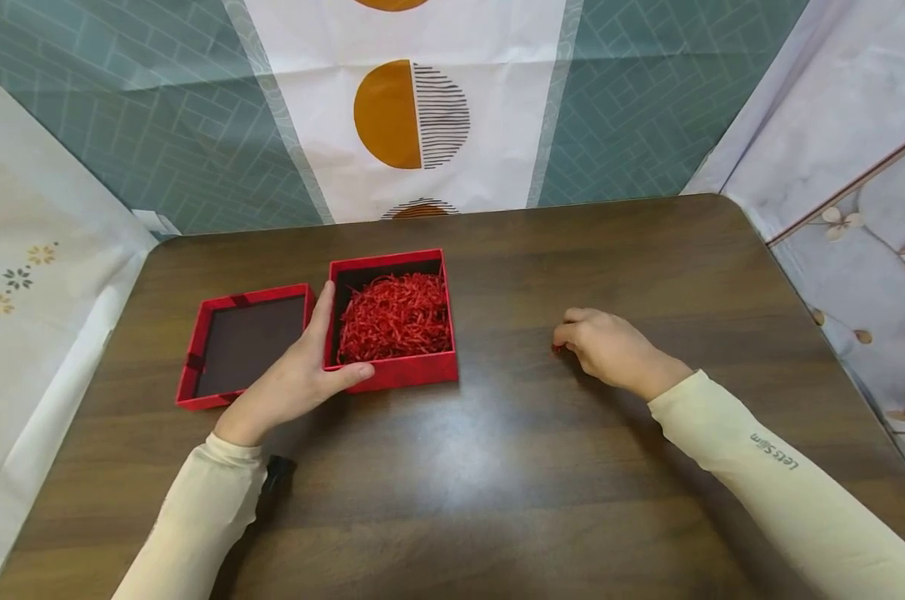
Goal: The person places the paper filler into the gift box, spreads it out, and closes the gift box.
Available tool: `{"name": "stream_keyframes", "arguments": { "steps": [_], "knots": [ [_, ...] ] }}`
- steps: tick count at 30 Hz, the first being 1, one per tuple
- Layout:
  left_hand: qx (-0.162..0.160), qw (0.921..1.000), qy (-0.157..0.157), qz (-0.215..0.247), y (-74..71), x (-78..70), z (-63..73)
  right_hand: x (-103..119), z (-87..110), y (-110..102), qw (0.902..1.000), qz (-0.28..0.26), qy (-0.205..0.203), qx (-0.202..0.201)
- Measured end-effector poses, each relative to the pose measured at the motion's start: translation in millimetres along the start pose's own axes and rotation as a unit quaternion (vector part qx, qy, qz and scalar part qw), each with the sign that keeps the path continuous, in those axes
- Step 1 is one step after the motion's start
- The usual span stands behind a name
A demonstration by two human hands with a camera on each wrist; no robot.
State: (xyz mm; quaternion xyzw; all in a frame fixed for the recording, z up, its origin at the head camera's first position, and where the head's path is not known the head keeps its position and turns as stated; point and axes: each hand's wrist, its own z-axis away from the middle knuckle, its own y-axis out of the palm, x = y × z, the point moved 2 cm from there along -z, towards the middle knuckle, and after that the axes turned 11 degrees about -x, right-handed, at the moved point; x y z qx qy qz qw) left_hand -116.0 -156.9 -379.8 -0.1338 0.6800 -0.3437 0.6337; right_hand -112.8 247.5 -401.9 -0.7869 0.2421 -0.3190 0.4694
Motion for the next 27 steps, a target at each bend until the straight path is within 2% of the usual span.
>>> {"name": "stream_keyframes", "arguments": {
  "steps": [10, 18, 27],
  "knots": [
    [0.003, 1.0, 0.005, 0.001, 0.7, -1.4, -1.8, -8, 4.6, 0, 0.9994, -0.022, -0.018, -0.02],
    [-0.005, 1.0, 0.002, -0.003, -1.1, -0.6, -0.6, -11, 3.2, 4, 0.999, -0.013, -0.03, -0.031],
    [-0.003, 1.0, 0.003, 0.001, 0.1, 0.5, -0.9, -12, 2.2, 9, 0.9998, 0.017, -0.007, -0.012]
  ]
}}
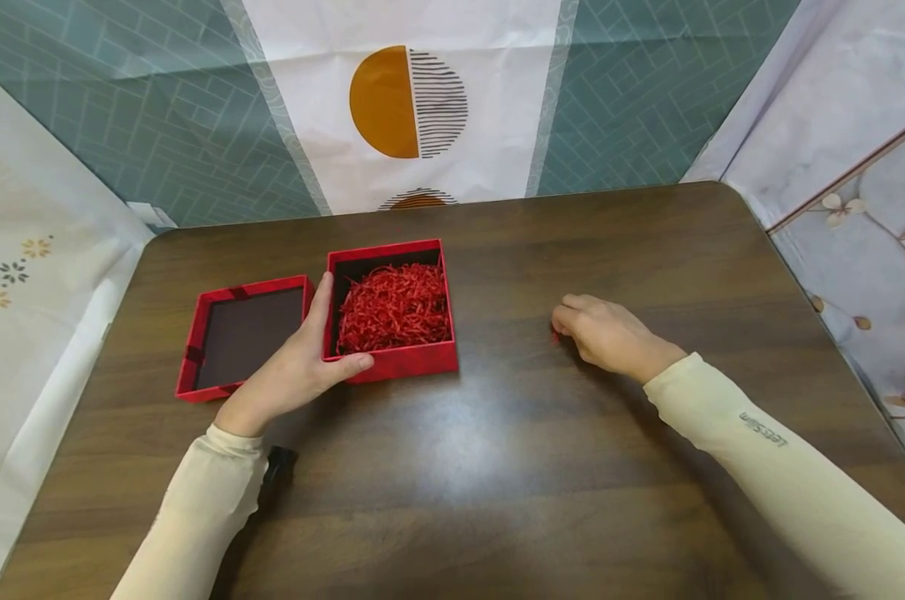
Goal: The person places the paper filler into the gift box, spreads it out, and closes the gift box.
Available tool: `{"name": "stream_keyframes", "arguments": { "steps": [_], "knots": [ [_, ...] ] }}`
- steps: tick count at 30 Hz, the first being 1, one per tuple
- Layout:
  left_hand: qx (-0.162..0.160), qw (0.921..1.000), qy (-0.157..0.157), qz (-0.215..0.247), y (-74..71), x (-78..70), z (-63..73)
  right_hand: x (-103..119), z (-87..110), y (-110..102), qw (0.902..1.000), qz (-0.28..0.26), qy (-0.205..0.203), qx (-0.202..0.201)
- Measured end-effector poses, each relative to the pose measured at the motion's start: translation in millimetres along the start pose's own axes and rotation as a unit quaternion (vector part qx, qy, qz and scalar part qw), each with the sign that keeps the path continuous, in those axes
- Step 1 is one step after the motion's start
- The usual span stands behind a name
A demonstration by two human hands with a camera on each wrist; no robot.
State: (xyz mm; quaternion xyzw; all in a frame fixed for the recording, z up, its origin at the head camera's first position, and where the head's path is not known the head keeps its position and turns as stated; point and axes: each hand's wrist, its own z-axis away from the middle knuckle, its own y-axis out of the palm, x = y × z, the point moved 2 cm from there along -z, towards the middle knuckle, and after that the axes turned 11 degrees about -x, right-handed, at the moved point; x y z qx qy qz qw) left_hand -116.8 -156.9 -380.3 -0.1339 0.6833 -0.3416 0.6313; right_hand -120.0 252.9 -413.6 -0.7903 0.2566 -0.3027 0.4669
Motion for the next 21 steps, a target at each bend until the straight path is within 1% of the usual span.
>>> {"name": "stream_keyframes", "arguments": {
  "steps": [2, 4, 8, 10, 15, 21],
  "knots": [
    [0.001, 1.0, -0.002, 0.0, 0.1, 0.3, 0.4, 1, -1.4, 0, 0.9999, -0.003, 0.013, 0.008],
    [0.002, 1.0, -0.003, 0.001, 0.2, 0.0, 0.6, 2, -2.1, -1, 0.9992, -0.02, 0.031, 0.013],
    [0.001, 1.0, -0.001, 0.0, -0.8, -0.3, 0.6, 8, -5.1, -2, 0.9968, -0.054, 0.059, 0.01],
    [0.0, 1.0, -0.001, -0.001, -1.1, -0.5, 0.1, 10, -5.8, -1, 0.9959, -0.059, 0.068, 0.012],
    [0.0, 1.0, -0.001, 0.0, -0.7, -0.8, -0.7, 12, -3.6, 2, 0.996, -0.047, 0.075, 0.016],
    [0.002, 1.0, 0.001, 0.0, -0.8, -0.6, -1.3, 12, 1.8, 1, 0.9968, -0.043, 0.066, 0.01]
  ]
}}
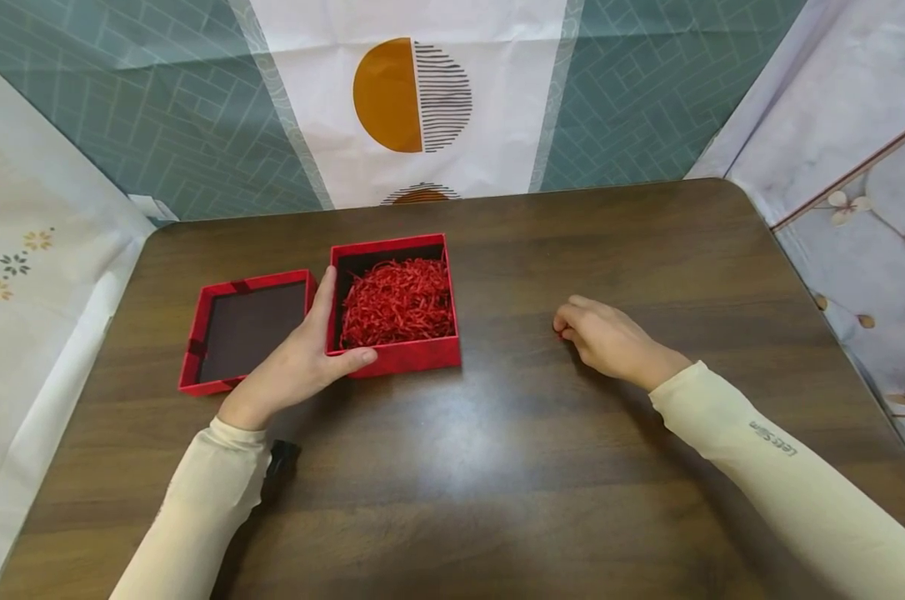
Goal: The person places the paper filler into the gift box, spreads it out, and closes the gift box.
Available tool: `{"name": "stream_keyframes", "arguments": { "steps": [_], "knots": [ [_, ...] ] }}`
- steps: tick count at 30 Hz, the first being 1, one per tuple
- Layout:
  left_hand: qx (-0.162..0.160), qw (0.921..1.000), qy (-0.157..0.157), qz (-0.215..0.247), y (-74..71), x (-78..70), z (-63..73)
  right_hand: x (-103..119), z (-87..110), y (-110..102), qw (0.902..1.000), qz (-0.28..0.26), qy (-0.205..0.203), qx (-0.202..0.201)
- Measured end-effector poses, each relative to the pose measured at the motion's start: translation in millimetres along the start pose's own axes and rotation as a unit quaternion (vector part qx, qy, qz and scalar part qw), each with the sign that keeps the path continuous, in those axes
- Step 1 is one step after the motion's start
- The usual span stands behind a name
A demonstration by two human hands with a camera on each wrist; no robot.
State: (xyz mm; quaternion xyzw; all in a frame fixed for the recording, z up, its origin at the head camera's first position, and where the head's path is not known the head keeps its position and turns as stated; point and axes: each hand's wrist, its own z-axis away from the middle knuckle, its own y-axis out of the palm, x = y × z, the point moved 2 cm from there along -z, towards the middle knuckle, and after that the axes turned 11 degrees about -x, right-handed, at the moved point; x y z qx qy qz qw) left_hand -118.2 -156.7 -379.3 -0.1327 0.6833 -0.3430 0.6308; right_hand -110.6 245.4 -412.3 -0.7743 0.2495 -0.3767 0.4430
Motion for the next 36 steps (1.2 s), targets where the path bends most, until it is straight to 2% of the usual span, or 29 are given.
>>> {"name": "stream_keyframes", "arguments": {
  "steps": [4, 10, 13, 19, 26, 29, 33, 36],
  "knots": [
    [0.0, 1.0, 0.0, -0.002, -0.6, -1.0, 0.1, 2, 2.9, -3, 0.9999, -0.001, -0.013, -0.011],
    [-0.003, 1.0, 0.003, -0.007, -0.8, -0.9, 0.1, 5, 2.7, 0, 0.9967, 0.021, -0.068, -0.039],
    [-0.004, 1.0, 0.004, -0.007, -0.4, -0.9, -0.1, 4, 1.6, 1, 0.996, 0.03, -0.075, -0.04],
    [-0.003, 1.0, 0.005, -0.007, 0.5, -1.3, -0.6, 3, -4.2, 1, 0.9958, 0.059, -0.07, -0.01],
    [-0.004, 0.9999, -0.003, -0.01, 0.6, -0.8, -0.6, 3, -15.5, 3, 0.9913, 0.092, -0.088, 0.033],
    [-0.005, 0.9999, -0.003, -0.008, 0.5, 0.3, -0.5, -3, -23.2, 6, 0.9916, 0.096, -0.068, 0.054],
    [-0.002, 1.0, -0.004, -0.004, 0.7, 0.9, -0.5, -6, -36.0, 3, 0.9951, 0.061, -0.006, 0.078],
    [0.0, 1.0, -0.005, -0.001, 0.2, -0.4, -0.2, 1, -51.2, -7, 0.9979, 0.015, 0.022, 0.059]
  ]
}}
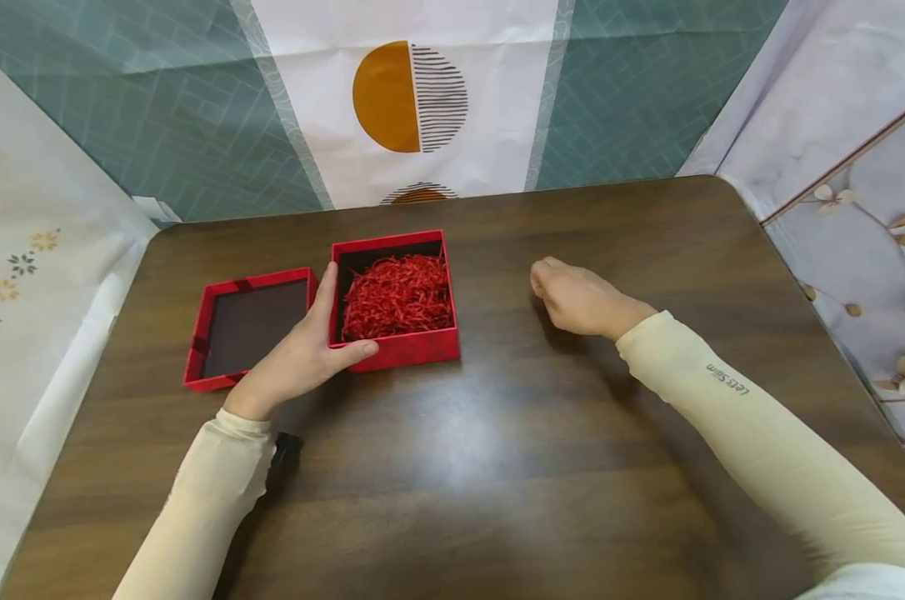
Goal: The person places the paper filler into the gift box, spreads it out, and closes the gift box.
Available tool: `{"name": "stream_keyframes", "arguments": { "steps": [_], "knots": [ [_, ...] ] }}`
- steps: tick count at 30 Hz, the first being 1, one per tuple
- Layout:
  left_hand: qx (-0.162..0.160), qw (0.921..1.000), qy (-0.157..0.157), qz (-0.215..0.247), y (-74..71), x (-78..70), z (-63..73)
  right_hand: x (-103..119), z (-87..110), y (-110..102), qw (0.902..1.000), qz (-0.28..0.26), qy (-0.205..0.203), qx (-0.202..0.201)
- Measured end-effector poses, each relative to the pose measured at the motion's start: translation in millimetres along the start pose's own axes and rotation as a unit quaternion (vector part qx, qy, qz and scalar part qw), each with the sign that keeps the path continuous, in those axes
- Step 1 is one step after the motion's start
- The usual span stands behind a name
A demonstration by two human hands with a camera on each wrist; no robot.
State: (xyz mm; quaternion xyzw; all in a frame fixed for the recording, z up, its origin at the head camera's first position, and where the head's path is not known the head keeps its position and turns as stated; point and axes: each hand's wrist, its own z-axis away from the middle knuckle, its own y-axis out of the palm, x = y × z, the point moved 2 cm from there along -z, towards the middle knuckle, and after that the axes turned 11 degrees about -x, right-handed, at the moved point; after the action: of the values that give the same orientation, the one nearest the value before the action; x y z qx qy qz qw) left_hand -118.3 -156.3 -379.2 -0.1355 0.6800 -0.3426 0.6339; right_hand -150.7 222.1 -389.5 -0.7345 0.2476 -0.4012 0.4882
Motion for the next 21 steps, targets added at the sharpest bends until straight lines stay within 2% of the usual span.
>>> {"name": "stream_keyframes", "arguments": {
  "steps": [3, 7, 14, 21],
  "knots": [
    [0.001, 1.0, -0.004, 0.002, -0.4, -1.0, 0.8, 16, -18.5, -14, 0.9982, -0.042, -0.014, -0.04],
    [0.001, 1.0, -0.004, 0.0, -1.0, -1.7, 0.9, 46, -44.4, -29, 0.9925, -0.074, -0.051, -0.082],
    [-0.001, 1.0, -0.006, 0.004, -0.4, 1.0, 0.0, 97, -83.6, -41, 0.9884, -0.104, -0.077, -0.08],
    [-0.003, 1.0, 0.0, 0.007, -1.0, 2.5, -0.5, 116, -102.2, -45, 0.9808, -0.099, -0.132, -0.105]
  ]
}}
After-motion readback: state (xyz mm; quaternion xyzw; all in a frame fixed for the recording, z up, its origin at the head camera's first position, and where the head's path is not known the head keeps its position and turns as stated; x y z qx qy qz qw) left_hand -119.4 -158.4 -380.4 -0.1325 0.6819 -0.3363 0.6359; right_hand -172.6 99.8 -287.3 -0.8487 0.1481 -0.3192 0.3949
